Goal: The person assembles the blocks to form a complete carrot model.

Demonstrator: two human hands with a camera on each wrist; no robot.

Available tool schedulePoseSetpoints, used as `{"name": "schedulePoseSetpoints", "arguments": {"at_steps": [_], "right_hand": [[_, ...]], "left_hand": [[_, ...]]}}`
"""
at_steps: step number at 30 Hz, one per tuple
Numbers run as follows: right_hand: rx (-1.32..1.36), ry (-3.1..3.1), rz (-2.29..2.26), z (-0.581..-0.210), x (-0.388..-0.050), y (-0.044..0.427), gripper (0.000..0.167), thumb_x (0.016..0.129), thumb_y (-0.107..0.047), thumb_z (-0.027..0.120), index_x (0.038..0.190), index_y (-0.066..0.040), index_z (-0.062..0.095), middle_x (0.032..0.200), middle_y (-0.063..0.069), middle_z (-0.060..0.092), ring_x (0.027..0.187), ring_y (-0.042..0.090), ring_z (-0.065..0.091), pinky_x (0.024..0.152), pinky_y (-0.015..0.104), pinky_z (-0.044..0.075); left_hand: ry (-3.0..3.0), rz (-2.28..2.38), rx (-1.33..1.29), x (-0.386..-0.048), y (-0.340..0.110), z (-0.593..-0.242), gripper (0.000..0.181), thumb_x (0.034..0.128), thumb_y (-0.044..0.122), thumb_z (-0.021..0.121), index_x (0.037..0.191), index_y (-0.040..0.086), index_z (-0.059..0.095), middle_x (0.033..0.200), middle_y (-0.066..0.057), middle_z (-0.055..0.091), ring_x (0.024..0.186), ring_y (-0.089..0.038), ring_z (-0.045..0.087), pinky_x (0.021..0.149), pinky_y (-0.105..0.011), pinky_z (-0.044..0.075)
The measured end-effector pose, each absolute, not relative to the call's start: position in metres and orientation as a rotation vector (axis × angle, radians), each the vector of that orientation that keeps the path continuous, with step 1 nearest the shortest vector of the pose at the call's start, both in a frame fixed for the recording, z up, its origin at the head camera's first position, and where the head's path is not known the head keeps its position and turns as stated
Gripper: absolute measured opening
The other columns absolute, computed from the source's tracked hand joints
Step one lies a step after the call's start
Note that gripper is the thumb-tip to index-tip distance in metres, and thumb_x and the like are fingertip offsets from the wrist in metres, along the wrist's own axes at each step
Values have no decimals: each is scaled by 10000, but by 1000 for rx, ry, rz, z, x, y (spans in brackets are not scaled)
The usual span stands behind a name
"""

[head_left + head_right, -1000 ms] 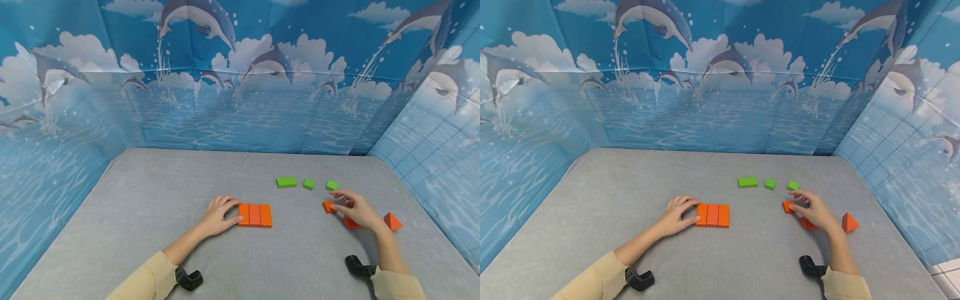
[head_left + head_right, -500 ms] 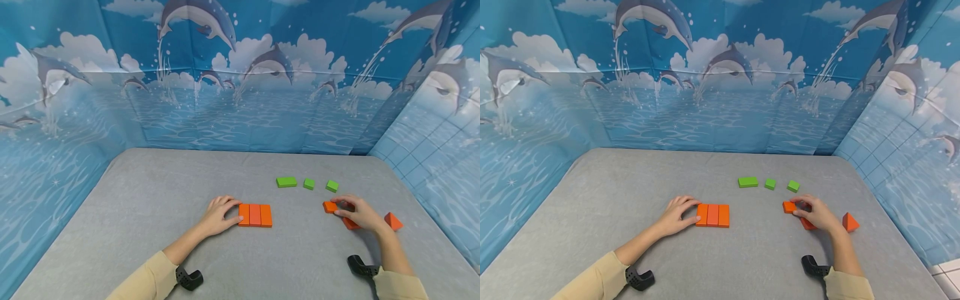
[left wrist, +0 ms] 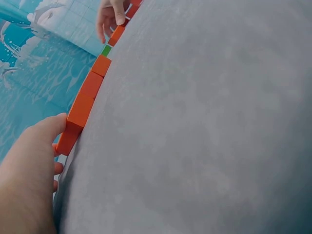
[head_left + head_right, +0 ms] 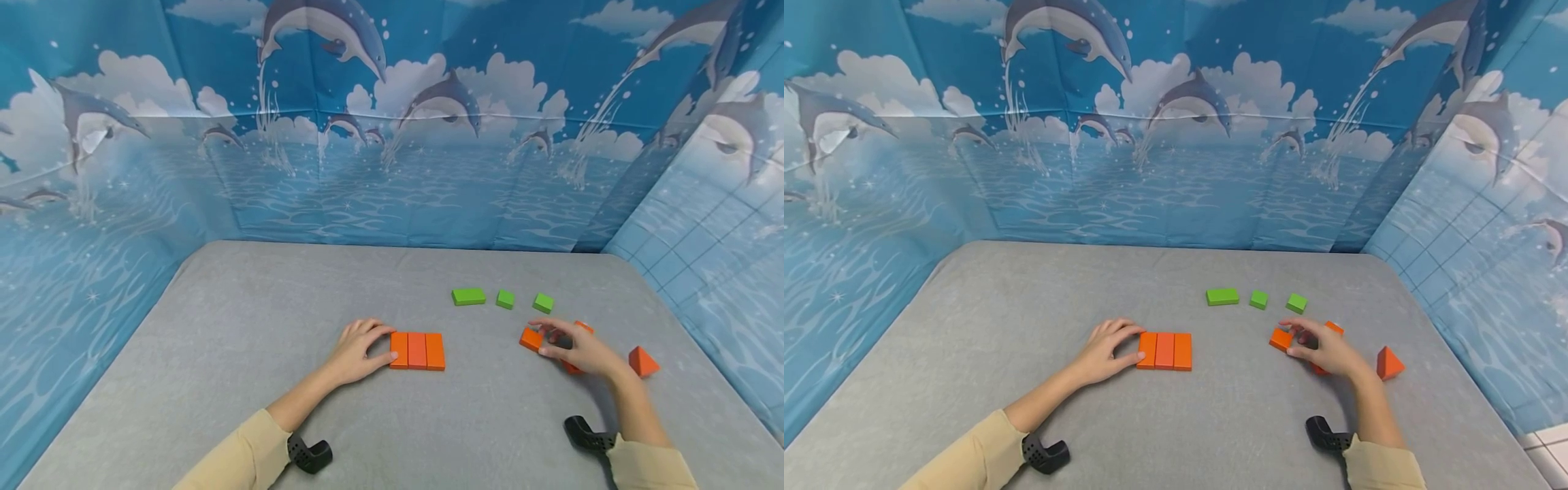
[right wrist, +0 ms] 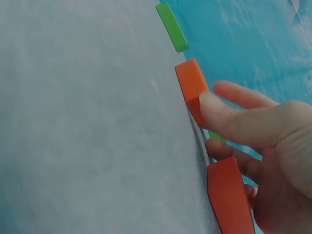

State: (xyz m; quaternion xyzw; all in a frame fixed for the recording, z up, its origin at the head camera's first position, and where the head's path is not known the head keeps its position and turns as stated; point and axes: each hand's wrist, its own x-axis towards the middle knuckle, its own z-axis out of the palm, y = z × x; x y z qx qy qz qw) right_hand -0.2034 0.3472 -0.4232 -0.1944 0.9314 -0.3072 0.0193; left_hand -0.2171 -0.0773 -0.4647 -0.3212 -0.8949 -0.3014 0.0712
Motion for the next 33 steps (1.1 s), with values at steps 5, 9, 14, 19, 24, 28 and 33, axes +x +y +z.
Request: {"name": "schedulePoseSetpoints", "arguments": {"at_steps": [5, 9, 14, 19, 24, 28, 33], "right_hand": [[-708, 2857, -944, -424, -204, 346, 385, 856, -114, 633, 1219, -8, 556, 1094, 106, 561, 818, 49, 475, 692, 244, 423], [-690, 2864, -967, -426, -206, 344, 349, 840, -130, 655, 1164, -15, 593, 997, 75, 589, 774, 57, 482, 658, 243, 423], [-679, 2896, -992, -426, -207, 338, 294, 813, -148, 689, 1083, -56, 615, 858, -16, 552, 724, 55, 483, 585, 236, 411], [-825, 2900, -1106, -422, -206, 311, 267, 798, -99, 698, 1044, -59, 603, 827, 4, 544, 718, 73, 502, 625, 251, 395], [-952, 2791, -1268, -417, -202, 268, 303, 783, -84, 709, 1063, -68, 593, 836, 38, 561, 708, 89, 518, 633, 278, 390], [-977, 2714, -1332, -415, -194, 233, 297, 792, -123, 707, 1063, -85, 592, 842, 31, 565, 701, 87, 523, 630, 286, 388], [-992, 2611, -1392, -417, -184, 196, 289, 794, -156, 709, 1044, -61, 599, 833, 55, 574, 686, 107, 516, 602, 252, 413]], "left_hand": [[-2689, -904, -964, -217, -77, -465, 461, 851, 409, 597, 1239, 161, 565, 1209, -56, 511, 1105, -238, 424, 953, -463, 296], [-2688, -901, -962, -218, -78, -466, 459, 852, 414, 594, 1238, 168, 565, 1207, -50, 510, 1104, -231, 424, 952, -460, 297], [-2689, -909, -963, -217, -78, -467, 459, 853, 416, 591, 1240, 170, 564, 1209, -46, 509, 1100, -225, 425, 952, -461, 297], [-2688, -922, -962, -217, -78, -466, 463, 852, 408, 596, 1241, 158, 564, 1211, -53, 509, 1104, -230, 423, 952, -462, 297], [-2689, -918, -962, -217, -78, -466, 458, 854, 403, 595, 1241, 160, 561, 1218, -53, 506, 1112, -232, 421, 961, -466, 289], [-2691, -916, -960, -217, -78, -465, 458, 855, 407, 593, 1241, 162, 561, 1220, -53, 504, 1115, -234, 421, 963, -469, 285], [-2695, -910, -956, -217, -77, -465, 459, 856, 417, 590, 1240, 167, 562, 1216, -46, 505, 1109, -224, 421, 963, -463, 286]]}}
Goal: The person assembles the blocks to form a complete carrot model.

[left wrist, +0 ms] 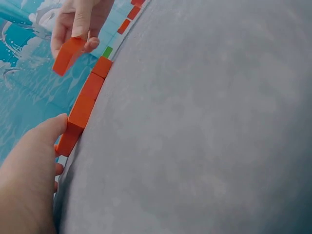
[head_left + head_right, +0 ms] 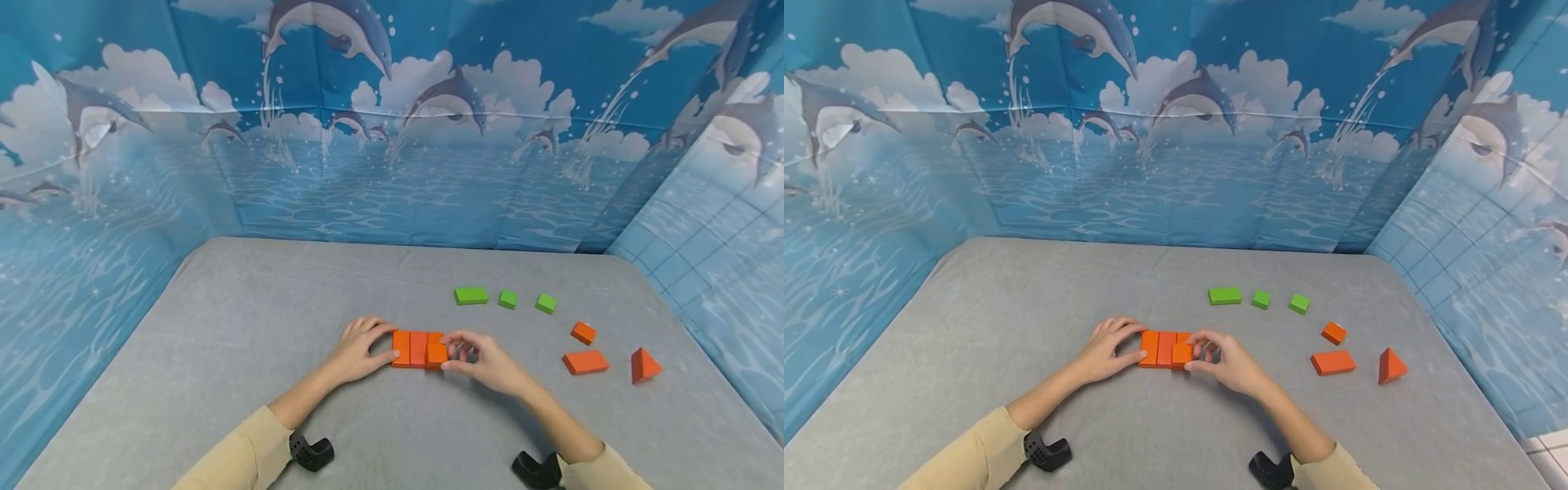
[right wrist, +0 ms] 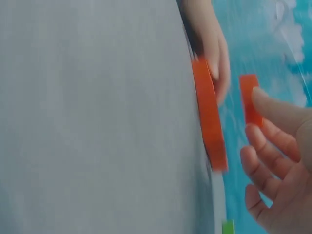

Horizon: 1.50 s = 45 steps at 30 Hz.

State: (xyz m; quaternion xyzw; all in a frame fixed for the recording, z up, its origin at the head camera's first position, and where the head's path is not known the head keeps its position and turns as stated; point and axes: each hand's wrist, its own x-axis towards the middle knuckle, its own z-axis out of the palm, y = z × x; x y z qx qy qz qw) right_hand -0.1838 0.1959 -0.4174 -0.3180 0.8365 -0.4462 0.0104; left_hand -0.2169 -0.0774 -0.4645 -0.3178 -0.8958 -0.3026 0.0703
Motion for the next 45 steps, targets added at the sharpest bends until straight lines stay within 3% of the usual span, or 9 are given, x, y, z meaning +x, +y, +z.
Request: {"name": "schedulePoseSetpoints", "arguments": {"at_steps": [16, 27, 45], "right_hand": [[-1034, 2666, -1254, -432, -176, 156, 295, 752, -258, 751, 975, -126, 610, 811, -12, 562, 709, 135, 489, 637, 245, 423], [-1082, 2815, -1090, -435, -175, 153, 298, 704, -252, 792, 921, -159, 609, 801, -52, 542, 732, 66, 461, 665, 233, 399], [-1056, 2879, -1007, -435, -174, 150, 321, 675, -184, 807, 845, -146, 537, 775, -54, 500, 727, 70, 449, 665, 239, 391]], "left_hand": [[-2717, -912, -942, -217, -77, -464, 464, 857, 418, 592, 1245, 167, 557, 1215, -49, 505, 1100, -224, 419, 959, -457, 287], [-2717, -902, -944, -217, -77, -465, 472, 853, 417, 595, 1247, 161, 556, 1216, -53, 504, 1088, -224, 423, 957, -461, 287], [-2717, -907, -940, -217, -77, -465, 468, 853, 418, 593, 1245, 166, 558, 1207, -46, 511, 1078, -216, 425, 953, -449, 292]]}}
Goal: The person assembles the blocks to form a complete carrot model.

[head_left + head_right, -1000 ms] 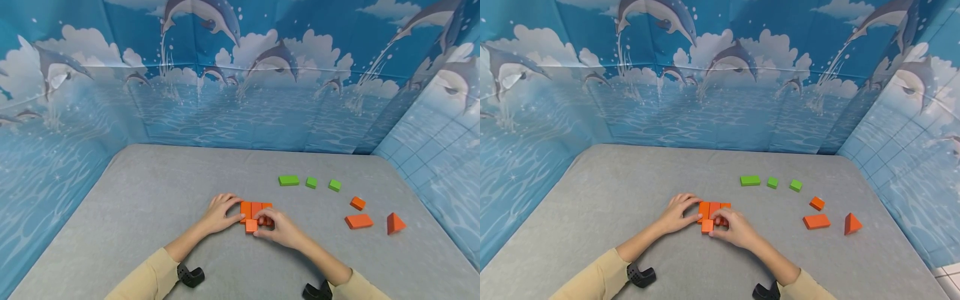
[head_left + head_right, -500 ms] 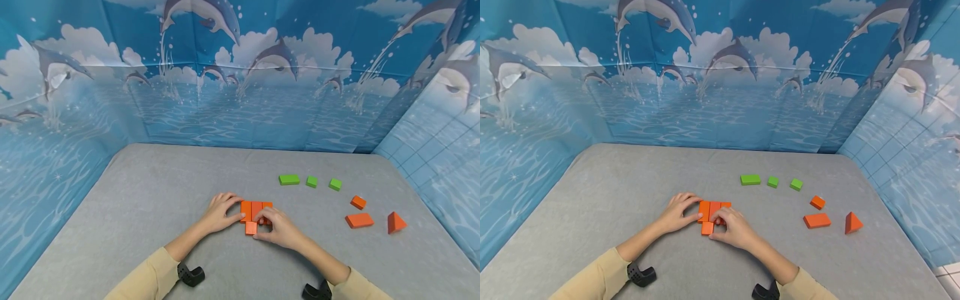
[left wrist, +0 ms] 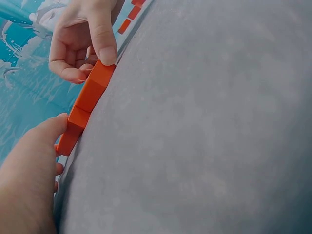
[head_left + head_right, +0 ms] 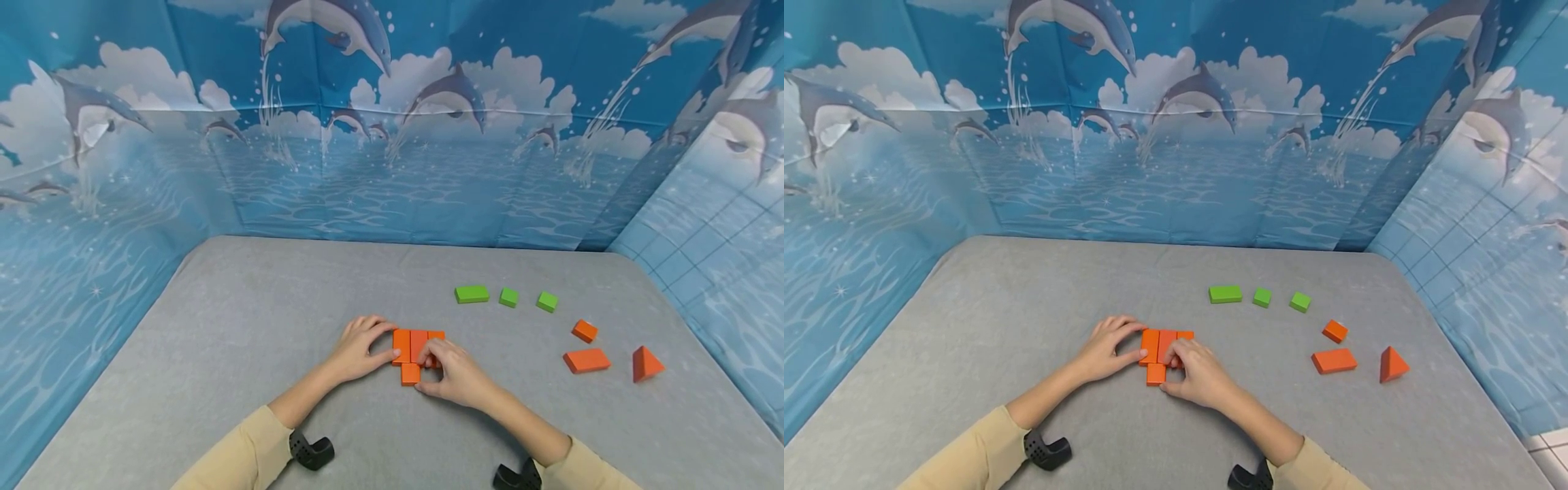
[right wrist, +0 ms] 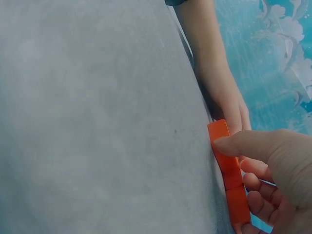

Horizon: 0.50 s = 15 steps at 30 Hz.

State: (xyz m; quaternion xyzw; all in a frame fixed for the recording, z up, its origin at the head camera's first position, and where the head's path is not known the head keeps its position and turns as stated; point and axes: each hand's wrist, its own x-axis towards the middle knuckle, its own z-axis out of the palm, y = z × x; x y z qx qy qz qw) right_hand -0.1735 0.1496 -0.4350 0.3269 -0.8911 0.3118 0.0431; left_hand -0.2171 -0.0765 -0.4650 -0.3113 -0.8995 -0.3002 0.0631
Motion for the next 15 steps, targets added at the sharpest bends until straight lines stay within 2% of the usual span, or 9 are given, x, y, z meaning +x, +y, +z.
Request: {"name": "schedulePoseSetpoints", "arguments": {"at_steps": [9, 15], "right_hand": [[1008, -2715, 981, -434, -174, 151, 332, 673, -198, 812, 845, -134, 535, 775, -47, 504, 722, 78, 454, 658, 234, 397], [955, -2660, 1206, -425, -180, 165, 269, 733, -153, 770, 921, -92, 588, 786, 1, 540, 703, 132, 482, 623, 256, 419]], "left_hand": [[-2721, -910, -934, -217, -76, -464, 471, 854, 425, 591, 1244, 163, 560, 1207, -39, 512, 1085, -214, 425, 959, -447, 288], [-2722, -913, -937, -216, -77, -464, 470, 854, 426, 591, 1245, 168, 559, 1207, -36, 511, 1093, -212, 421, 961, -447, 288]]}}
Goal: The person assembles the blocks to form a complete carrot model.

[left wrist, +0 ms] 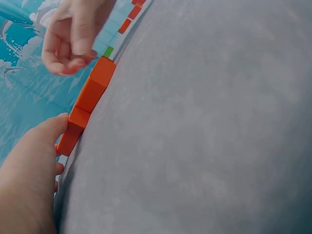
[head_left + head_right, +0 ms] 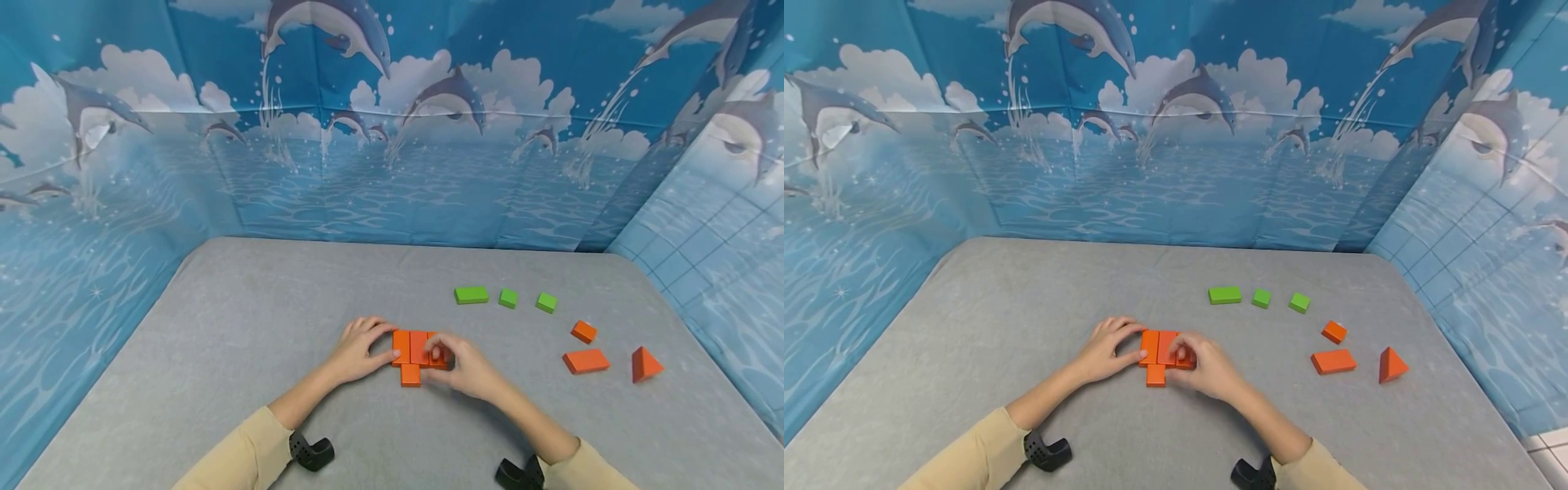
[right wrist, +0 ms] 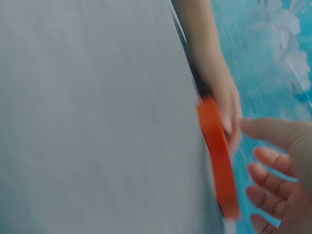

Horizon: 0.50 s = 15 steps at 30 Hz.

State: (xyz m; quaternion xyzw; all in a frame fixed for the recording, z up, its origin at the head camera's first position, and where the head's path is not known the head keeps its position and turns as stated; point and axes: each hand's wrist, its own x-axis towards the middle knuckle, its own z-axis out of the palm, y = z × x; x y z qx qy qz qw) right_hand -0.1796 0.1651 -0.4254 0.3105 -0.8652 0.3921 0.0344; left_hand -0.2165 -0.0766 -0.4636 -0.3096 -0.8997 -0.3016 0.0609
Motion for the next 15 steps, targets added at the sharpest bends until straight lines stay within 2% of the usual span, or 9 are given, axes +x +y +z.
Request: {"name": "schedulePoseSetpoints", "arguments": {"at_steps": [7, 11, 15], "right_hand": [[674, -2491, 1076, -412, -202, 227, 232, 755, -11, 721, 964, 2, 622, 825, 90, 583, 723, 173, 502, 620, 292, 421], [462, -2562, 961, -406, -209, 276, 262, 806, -25, 676, 1059, -11, 611, 863, 88, 575, 755, 157, 500, 634, 300, 406], [343, -2656, 922, -406, -211, 323, 286, 858, -34, 612, 1139, -1, 572, 923, 147, 562, 790, 192, 499, 621, 316, 407]], "left_hand": [[-2731, -927, -939, -215, -77, -463, 475, 857, 421, 585, 1254, 161, 552, 1224, -46, 502, 1113, -222, 412, 979, -462, 270], [-2729, -932, -941, -215, -77, -462, 478, 857, 420, 585, 1254, 156, 553, 1227, -52, 502, 1121, -228, 411, 977, -462, 272], [-2721, -934, -946, -216, -77, -462, 474, 855, 417, 589, 1248, 152, 557, 1226, -53, 504, 1114, -229, 414, 971, -458, 277]]}}
